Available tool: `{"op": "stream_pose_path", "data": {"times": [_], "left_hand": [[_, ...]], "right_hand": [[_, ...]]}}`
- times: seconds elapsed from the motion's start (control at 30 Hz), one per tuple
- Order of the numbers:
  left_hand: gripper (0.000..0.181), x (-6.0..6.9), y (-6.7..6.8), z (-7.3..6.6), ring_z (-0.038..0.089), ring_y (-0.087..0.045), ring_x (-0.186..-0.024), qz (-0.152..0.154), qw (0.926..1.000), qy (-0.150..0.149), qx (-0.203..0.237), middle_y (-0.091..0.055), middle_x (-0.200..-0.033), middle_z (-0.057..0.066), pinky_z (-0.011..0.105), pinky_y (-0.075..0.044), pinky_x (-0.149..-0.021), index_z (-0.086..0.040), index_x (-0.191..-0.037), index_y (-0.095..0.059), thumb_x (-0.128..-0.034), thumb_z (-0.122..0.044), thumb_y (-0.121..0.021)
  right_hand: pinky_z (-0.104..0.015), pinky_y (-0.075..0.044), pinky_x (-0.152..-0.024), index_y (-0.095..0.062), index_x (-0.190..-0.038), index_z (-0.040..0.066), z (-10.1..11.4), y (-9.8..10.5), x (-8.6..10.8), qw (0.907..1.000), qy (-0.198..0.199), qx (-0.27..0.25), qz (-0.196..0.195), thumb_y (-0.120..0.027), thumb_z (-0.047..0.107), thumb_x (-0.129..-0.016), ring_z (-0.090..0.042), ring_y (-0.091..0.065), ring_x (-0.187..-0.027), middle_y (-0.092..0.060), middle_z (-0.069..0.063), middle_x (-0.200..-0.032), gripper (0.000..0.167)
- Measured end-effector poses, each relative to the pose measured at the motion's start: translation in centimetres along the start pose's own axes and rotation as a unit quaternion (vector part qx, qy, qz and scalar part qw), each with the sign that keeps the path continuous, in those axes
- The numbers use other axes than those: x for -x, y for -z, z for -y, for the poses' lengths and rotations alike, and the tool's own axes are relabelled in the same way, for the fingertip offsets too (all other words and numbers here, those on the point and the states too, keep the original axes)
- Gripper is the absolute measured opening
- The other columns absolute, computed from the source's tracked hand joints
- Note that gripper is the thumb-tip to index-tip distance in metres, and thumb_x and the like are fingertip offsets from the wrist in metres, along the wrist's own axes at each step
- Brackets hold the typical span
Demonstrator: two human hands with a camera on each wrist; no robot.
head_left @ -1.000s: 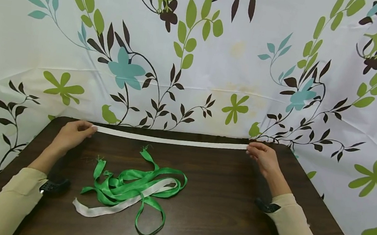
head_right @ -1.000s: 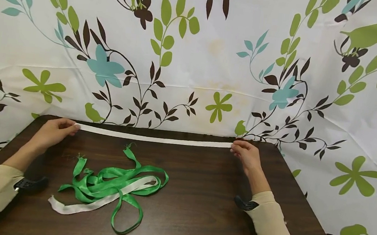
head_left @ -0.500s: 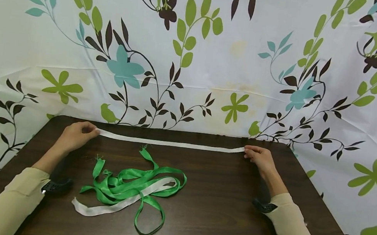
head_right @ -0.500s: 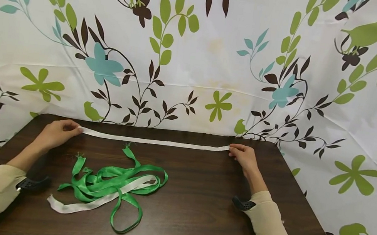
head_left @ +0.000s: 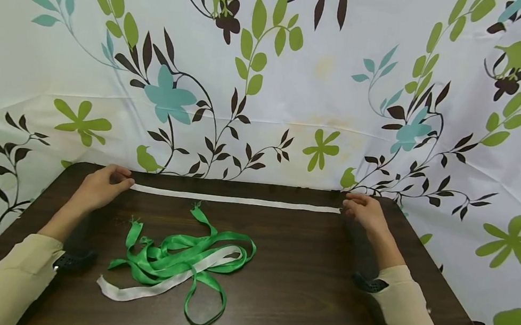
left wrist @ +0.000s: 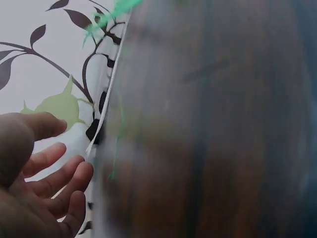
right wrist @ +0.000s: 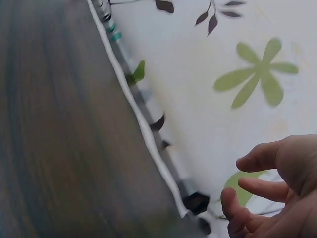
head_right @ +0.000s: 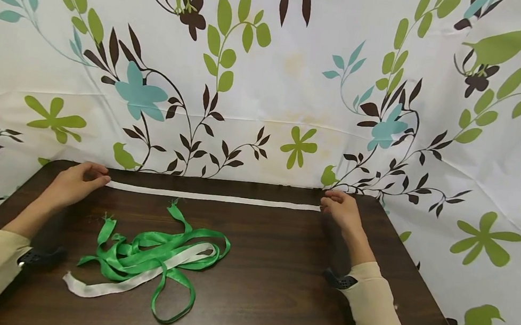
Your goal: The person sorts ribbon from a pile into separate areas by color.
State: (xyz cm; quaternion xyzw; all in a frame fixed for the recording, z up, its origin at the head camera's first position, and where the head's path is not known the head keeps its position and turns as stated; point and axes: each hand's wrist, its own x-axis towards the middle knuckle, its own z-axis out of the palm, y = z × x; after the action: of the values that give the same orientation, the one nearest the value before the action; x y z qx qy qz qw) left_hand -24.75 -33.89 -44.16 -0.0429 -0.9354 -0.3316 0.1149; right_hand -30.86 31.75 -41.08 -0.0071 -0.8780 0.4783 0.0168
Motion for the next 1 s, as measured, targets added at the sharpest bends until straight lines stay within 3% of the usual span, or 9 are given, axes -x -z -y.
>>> {"op": "stream_pose_path", "data": {"times": [0.17, 0.33, 0.47, 0.6, 0.7, 0.83, 1.0], "left_hand": [[0.041, 0.1, 1.3, -1.5, 0.046, -0.06, -0.106, -0.018, 0.9996, -0.021, 0.001, -0.064, -0.112, 0.026, 0.06, -0.044, -0.082, 0.003, -0.127, -0.058, -0.105, -0.031, -0.059], [0.04, 0.1, 1.6, -4.8, 0.047, -0.064, -0.106, -0.018, 0.9984, -0.049, 0.023, -0.065, -0.113, 0.023, 0.056, -0.048, -0.079, 0.001, -0.129, -0.058, -0.1053, -0.032, -0.059], [0.041, 1.1, 1.0, -8.2, 0.039, -0.065, -0.103, 0.047, 0.9952, -0.056, 0.064, -0.066, -0.114, 0.016, 0.049, -0.05, -0.079, -0.005, -0.131, -0.059, -0.1055, -0.037, -0.058], [0.034, 2.6, 0.3, -11.8, 0.028, -0.066, -0.099, 0.127, 0.9814, -0.073, 0.123, -0.068, -0.11, 0.006, 0.046, -0.052, -0.082, -0.013, -0.128, -0.062, -0.1045, -0.036, -0.061], [0.026, 3.7, -0.7, -13.9, 0.021, -0.067, -0.096, 0.157, 0.9716, -0.11, 0.139, -0.069, -0.107, 0.001, 0.041, -0.054, -0.08, -0.017, -0.123, -0.066, -0.1035, -0.034, -0.063], [0.019, 5.0, -2.6, -15.9, 0.021, -0.067, -0.093, 0.198, 0.9577, -0.143, 0.153, -0.07, -0.104, -0.002, 0.034, -0.054, -0.077, -0.022, -0.118, -0.067, -0.1031, -0.033, -0.064], [0.02, 6.3, -5.0, -17.0, 0.02, -0.066, -0.092, 0.255, 0.9383, -0.168, 0.162, -0.069, -0.104, -0.001, 0.035, -0.053, -0.076, -0.021, -0.117, -0.067, -0.1035, -0.035, -0.063]], "right_hand": [[-0.053, -0.046, -0.092, -0.052, -0.143, -0.002, 2.1, -0.4, 0.9, 0.9996, 0.02, 0.0, 0.021, -0.06, 0.025, -0.105, -0.045, -0.06, -0.113, -0.056, -0.025, -0.136, 0.048], [-0.039, -0.05, -0.081, -0.056, -0.14, 0.003, 4.5, -0.7, 1.8, 0.996, 0.06, 0.021, 0.062, -0.061, 0.026, -0.104, -0.038, -0.063, -0.108, -0.06, -0.019, -0.131, 0.043], [-0.038, -0.053, -0.078, -0.059, -0.137, 0.005, 6.7, -1.3, 2.9, 0.9841, 0.113, 0.048, 0.128, -0.062, 0.025, -0.105, -0.034, -0.065, -0.102, -0.062, -0.017, -0.125, 0.038], [-0.048, -0.054, -0.083, -0.06, -0.136, 0.01, 8.7, -2.7, 4.1, 0.9651, 0.151, 0.044, 0.21, -0.062, 0.028, -0.105, -0.033, -0.067, -0.103, -0.064, -0.014, -0.123, 0.036], [-0.055, -0.052, -0.085, -0.061, -0.135, 0.014, 10.0, -3.7, 4.9, 0.9517, 0.171, 0.04, 0.252, -0.063, 0.028, -0.104, -0.029, -0.068, -0.102, -0.065, -0.008, -0.122, 0.034], [-0.052, -0.054, -0.082, -0.063, -0.132, 0.018, 10.9, -4.6, 5.7, 0.9405, 0.191, 0.046, 0.277, -0.064, 0.027, -0.103, -0.025, -0.069, -0.097, -0.068, -0.004, -0.116, 0.03], [-0.052, -0.054, -0.079, -0.063, -0.131, 0.015, 10.5, -6.2, 6.0, 0.9289, 0.208, 0.033, 0.305, -0.063, 0.022, -0.104, -0.033, -0.067, -0.098, -0.067, -0.007, -0.113, 0.028]]}}
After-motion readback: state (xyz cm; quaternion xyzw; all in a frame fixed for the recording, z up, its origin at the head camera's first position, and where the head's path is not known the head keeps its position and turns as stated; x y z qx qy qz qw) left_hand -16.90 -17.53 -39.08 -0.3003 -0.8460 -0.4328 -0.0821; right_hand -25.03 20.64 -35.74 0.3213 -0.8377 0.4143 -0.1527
